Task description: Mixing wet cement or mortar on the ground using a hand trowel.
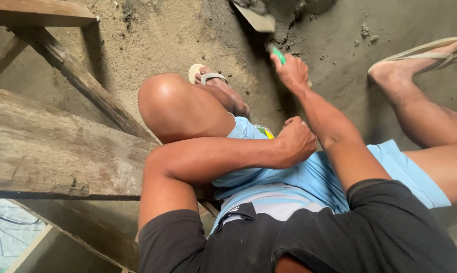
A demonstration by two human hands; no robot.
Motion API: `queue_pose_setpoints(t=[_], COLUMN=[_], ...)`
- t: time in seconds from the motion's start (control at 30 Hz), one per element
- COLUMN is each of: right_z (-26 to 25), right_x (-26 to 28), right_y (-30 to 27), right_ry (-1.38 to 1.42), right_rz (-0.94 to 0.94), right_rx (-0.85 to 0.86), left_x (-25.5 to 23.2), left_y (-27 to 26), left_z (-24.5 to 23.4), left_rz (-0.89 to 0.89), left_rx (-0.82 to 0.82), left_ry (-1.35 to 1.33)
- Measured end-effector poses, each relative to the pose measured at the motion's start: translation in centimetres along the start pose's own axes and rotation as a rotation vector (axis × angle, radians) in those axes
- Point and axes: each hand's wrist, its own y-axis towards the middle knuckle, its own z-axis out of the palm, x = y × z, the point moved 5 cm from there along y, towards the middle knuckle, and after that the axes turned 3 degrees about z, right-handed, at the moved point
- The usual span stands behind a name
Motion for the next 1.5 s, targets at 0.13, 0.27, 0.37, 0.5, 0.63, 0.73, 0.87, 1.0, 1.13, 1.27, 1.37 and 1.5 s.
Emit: queue_pose_setpoints(t=[0.13, 0.27, 0.37, 0.5, 0.63, 0.73, 0.87, 1.0, 1.13, 1.27, 1.37, 1.5], right_z=[-1.2, -4.5, -4.9, -5.2, -2.3, 1.7, -1.3, -3.4, -2.5, -1.2, -3.0, -2.4], right_x=[1.6, 2.8, 3.2, 4.2, 2.6, 0.2, 0.7, 0.6, -2.5, -4.7, -2.1, 1.2], right_y=[2.9, 1.3, 0.1, -1.3, 2.4, 2.1, 1.6, -3.9, -3.1, -2.2, -2.5, -2.7], right_ry=[-0.03, -0.006, -0.04, -0.069, 0.015, 0.157, 0.055, 0.115, 0.162, 0.356, 0.331, 0.289], right_rz=[0.025, 0.115, 0.107, 0.056, -0.019, -0.013, -0.075, 0.051, -0.097, -0.1, -0.078, -0.082], right_rx=[-0.054, 0.055, 0.104, 0.249, 0.353, 0.477, 0.223, 0.157, -0.109, -0.164, -0.157, -0.154], left_x=[1.4, 0.9, 0.0, -3.8, -7.8, -10.6, -5.6, -1.1, 0.7, 0.0, -0.8, -0.9], left_y=[-1.5, -3.9, -8.1, -12.3, -14.8, -14.7, -12.7, -10.4, -8.0, -7.7, -7.9, -8.2], left_z=[-3.3, -13.4, -19.8, -22.9, -21.5, -18.8, -19.7, -20.1, -17.7, -16.2, -15.1, -15.2], left_rz=[0.092, 0.42, 0.617, 0.796, 1.102, 1.2, 1.015, 0.82, 0.557, 0.55, 0.607, 0.611], left_rx=[0.125, -0.717, -0.973, -1.184, -0.955, -0.605, -0.888, -1.314, -1.298, -1.284, -1.248, -1.256], left_ry=[-0.061, -0.379, -0.562, -0.776, -0.672, -0.898, -0.794, -0.508, -0.519, -0.496, -0.507, -0.464])
